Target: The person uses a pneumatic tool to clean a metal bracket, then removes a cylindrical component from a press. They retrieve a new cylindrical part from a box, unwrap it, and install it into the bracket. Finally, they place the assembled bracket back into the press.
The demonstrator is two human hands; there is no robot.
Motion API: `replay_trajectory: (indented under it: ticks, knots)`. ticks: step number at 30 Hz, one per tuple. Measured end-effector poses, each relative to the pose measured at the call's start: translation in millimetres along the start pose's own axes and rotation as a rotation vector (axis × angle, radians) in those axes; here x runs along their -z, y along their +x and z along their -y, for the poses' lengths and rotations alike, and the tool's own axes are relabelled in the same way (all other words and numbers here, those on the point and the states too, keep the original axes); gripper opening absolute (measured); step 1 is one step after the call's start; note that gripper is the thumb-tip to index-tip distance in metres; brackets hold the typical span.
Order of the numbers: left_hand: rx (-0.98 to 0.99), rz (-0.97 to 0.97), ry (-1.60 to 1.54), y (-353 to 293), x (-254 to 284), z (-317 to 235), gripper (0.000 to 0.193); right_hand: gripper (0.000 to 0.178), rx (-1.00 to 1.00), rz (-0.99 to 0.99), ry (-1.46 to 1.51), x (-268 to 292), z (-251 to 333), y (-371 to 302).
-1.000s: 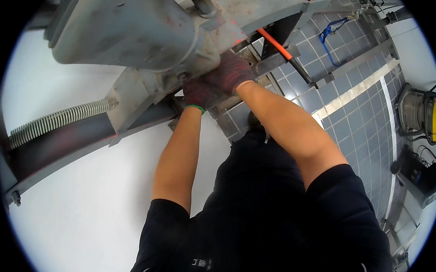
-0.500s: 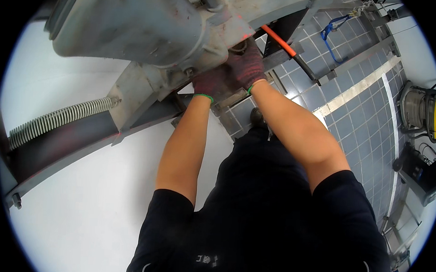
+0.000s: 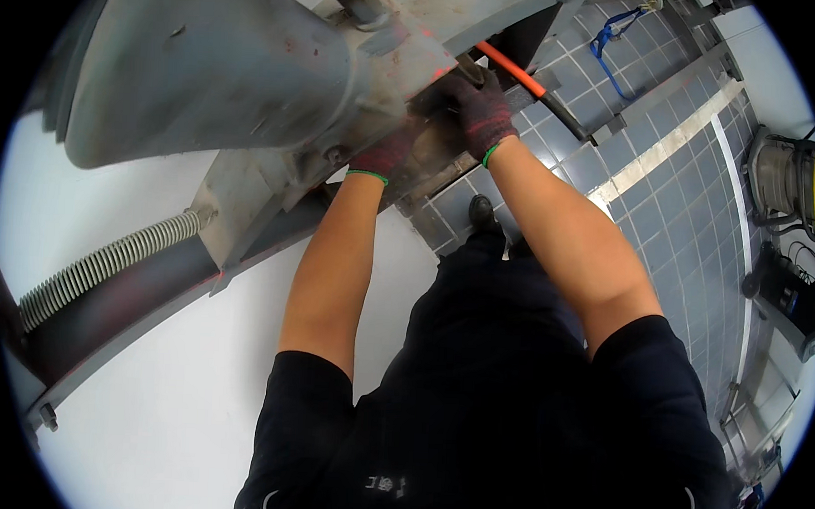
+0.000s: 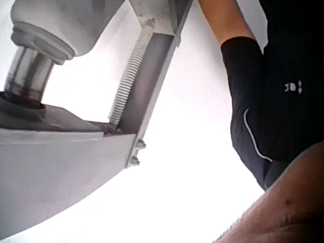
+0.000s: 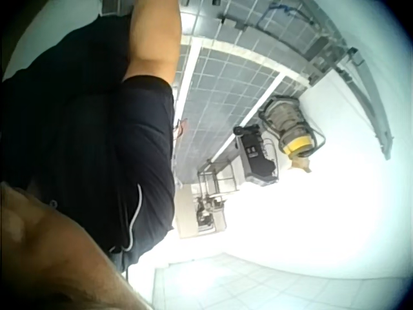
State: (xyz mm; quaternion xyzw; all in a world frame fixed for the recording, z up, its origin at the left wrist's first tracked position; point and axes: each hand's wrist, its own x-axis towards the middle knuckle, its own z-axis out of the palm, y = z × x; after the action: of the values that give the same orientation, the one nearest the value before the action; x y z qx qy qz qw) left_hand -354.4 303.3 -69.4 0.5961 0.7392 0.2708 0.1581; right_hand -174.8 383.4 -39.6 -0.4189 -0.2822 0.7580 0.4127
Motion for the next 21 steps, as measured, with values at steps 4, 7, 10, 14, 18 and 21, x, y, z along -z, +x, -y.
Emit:
replay_trajectory:
  ticks: [4,7,10,14,18,21]
  knots:
    - [-0.185,-0.069,0.123,-2,3,-4,0.083,0.057,0.05,0.065,-0.067,5,-14,4]
    - [-0.246,-0.12,0.094,-8,16,-7,0.085,0.054,0.003,0.054,0.032,-2,-6,-5]
    - [-0.3,-0.157,0.239,-24,32,-11,0.087,0.06,0.22,0.06,-0.087,19,-25,28]
    - [0.11,-0.017,0.394,-89,52,-4,0.083,0.08,0.387,0.071,-0.592,-2,11,24]
    - [0.402,-0.197,-0.069,-123,66,-33,0.072,0.092,0.296,0.273,-1.112,-24,32,-2]
    - [0.32,-0.263,-0.424,-136,73,-66,0.067,0.087,0.512,0.332,-1.209,-34,2,-8]
